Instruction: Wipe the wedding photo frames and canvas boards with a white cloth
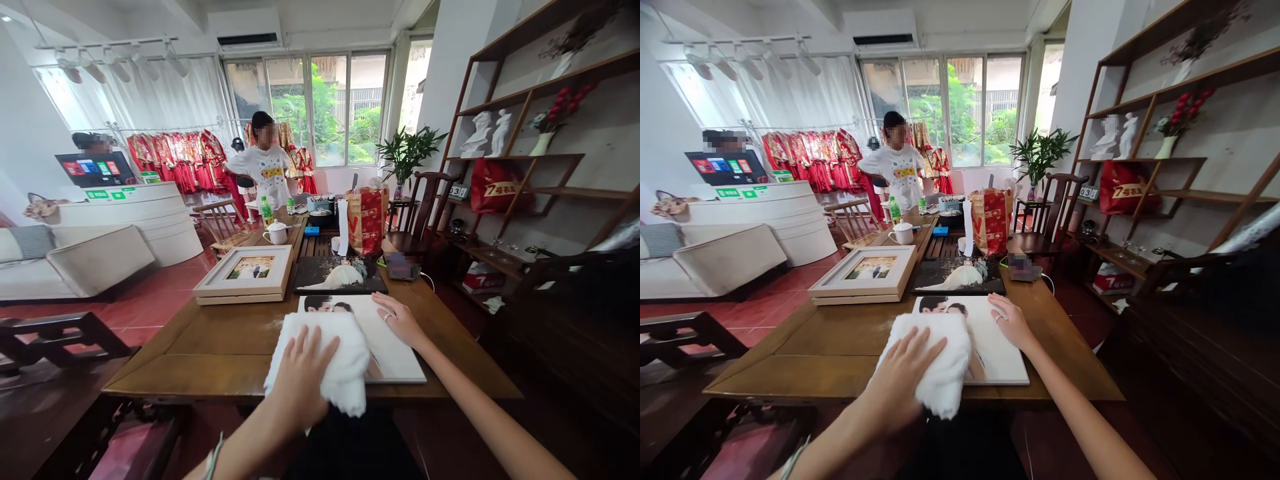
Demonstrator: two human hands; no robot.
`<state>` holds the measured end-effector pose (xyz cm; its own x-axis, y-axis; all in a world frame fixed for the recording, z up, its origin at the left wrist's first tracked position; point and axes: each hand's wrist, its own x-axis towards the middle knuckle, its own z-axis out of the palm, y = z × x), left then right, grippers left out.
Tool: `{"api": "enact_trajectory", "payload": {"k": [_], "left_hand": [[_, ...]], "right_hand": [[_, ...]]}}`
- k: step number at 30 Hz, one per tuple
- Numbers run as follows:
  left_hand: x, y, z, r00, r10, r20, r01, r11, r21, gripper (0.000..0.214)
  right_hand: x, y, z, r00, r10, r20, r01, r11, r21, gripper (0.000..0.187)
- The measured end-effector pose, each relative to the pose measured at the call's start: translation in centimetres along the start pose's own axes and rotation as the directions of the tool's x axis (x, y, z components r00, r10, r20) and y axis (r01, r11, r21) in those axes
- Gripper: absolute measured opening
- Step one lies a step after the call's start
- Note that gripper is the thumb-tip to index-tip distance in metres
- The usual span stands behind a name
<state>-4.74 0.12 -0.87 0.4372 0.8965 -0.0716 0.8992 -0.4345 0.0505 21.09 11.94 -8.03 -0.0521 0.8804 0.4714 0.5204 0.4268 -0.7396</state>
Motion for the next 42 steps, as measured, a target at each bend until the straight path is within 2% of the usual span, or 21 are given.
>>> {"api": "enact_trajectory", "payload": {"k": [3, 6, 8, 10, 12, 14, 17, 21, 24, 26, 28, 33, 37, 39, 42], "left_hand": [[4.2, -1.4, -0.7, 0.997, 0.038, -0.067, -0.036, 0.999, 0.035, 0.081], [8.4, -2.4, -1.4, 0.996, 0.041, -0.074, -0.037, 0.997, 0.065, 0.075], [10.2, -2.8, -1.9, 0.998, 0.023, -0.058, -0.019, 0.998, 0.062, 0.071], [11.0, -3.0, -2.3, 0.999, 0.01, -0.045, -0.008, 0.998, 0.055, 0.068], [10.4, -3.0, -2.4, 0.999, 0.013, -0.034, -0.011, 0.998, 0.058, 0.068], [8.4, -2.7, -2.1, 0.999, 0.016, -0.03, -0.014, 0.998, 0.068, 0.075], [3.8, -1.3, -0.8, 1.0, -0.004, 0.015, 0.003, 0.997, 0.071, 0.089], [-1.8, 0.9, 0.9, 0.993, 0.055, 0.102, -0.054, 0.998, -0.012, 0.101], [-3.2, 1.7, 0.7, 0.985, 0.032, 0.167, -0.027, 0.999, -0.034, 0.104], [-2.4, 1.6, 0.2, 0.988, 0.017, 0.152, -0.013, 1.0, -0.026, 0.102], [-0.7, 1.1, -0.3, 0.995, 0.037, 0.09, -0.035, 0.999, -0.018, 0.098], [6.0, -0.4, -0.6, 0.998, 0.055, -0.034, -0.055, 0.998, -0.005, 0.081], [10.2, -0.6, -0.9, 0.999, -0.004, -0.048, 0.004, 1.0, 0.002, 0.075], [10.5, -0.5, -1.1, 0.999, -0.014, -0.038, 0.014, 1.0, 0.002, 0.075], [8.5, -0.4, -0.9, 1.0, -0.006, -0.023, 0.006, 1.0, 0.005, 0.08]], "right_hand": [[0.0, 0.0, -0.1, 1.0, 0.001, 0.008, -0.001, 1.0, -0.002, 0.035], [-0.1, -0.2, -0.2, 1.0, 0.012, 0.013, -0.012, 1.0, -0.014, 0.034], [-0.1, -0.3, -0.2, 1.0, 0.021, 0.008, -0.021, 0.999, -0.028, 0.034], [-0.1, -0.4, -0.3, 1.0, 0.028, 0.007, -0.028, 0.999, -0.04, 0.035], [-0.1, -0.5, -0.3, 0.999, 0.032, 0.011, -0.031, 0.999, -0.043, 0.035], [-0.1, -0.6, -0.3, 0.999, 0.03, 0.013, -0.029, 0.999, -0.039, 0.035], [-0.1, -0.7, -0.3, 1.0, 0.027, 0.011, -0.027, 0.999, -0.027, 0.035], [-0.1, -0.6, -0.1, 0.999, 0.035, 0.01, -0.034, 0.999, -0.024, 0.035], [-0.1, -0.4, -0.1, 1.0, 0.024, 0.01, -0.024, 0.999, -0.028, 0.035], [-0.1, -0.4, -0.1, 1.0, 0.019, 0.012, -0.019, 0.999, -0.03, 0.035], [-0.1, -0.4, -0.1, 1.0, 0.017, 0.014, -0.017, 0.999, -0.034, 0.035], [-0.1, -0.5, -0.3, 1.0, 0.015, 0.018, -0.014, 0.999, -0.039, 0.035], [-0.2, -0.4, -0.3, 1.0, 0.018, 0.005, -0.018, 0.999, -0.042, 0.034], [-0.1, -0.3, -0.3, 1.0, 0.016, 0.005, -0.015, 0.999, -0.039, 0.033], [-0.1, -0.3, -0.3, 1.0, 0.01, 0.008, -0.009, 1.0, -0.024, 0.034]]}}
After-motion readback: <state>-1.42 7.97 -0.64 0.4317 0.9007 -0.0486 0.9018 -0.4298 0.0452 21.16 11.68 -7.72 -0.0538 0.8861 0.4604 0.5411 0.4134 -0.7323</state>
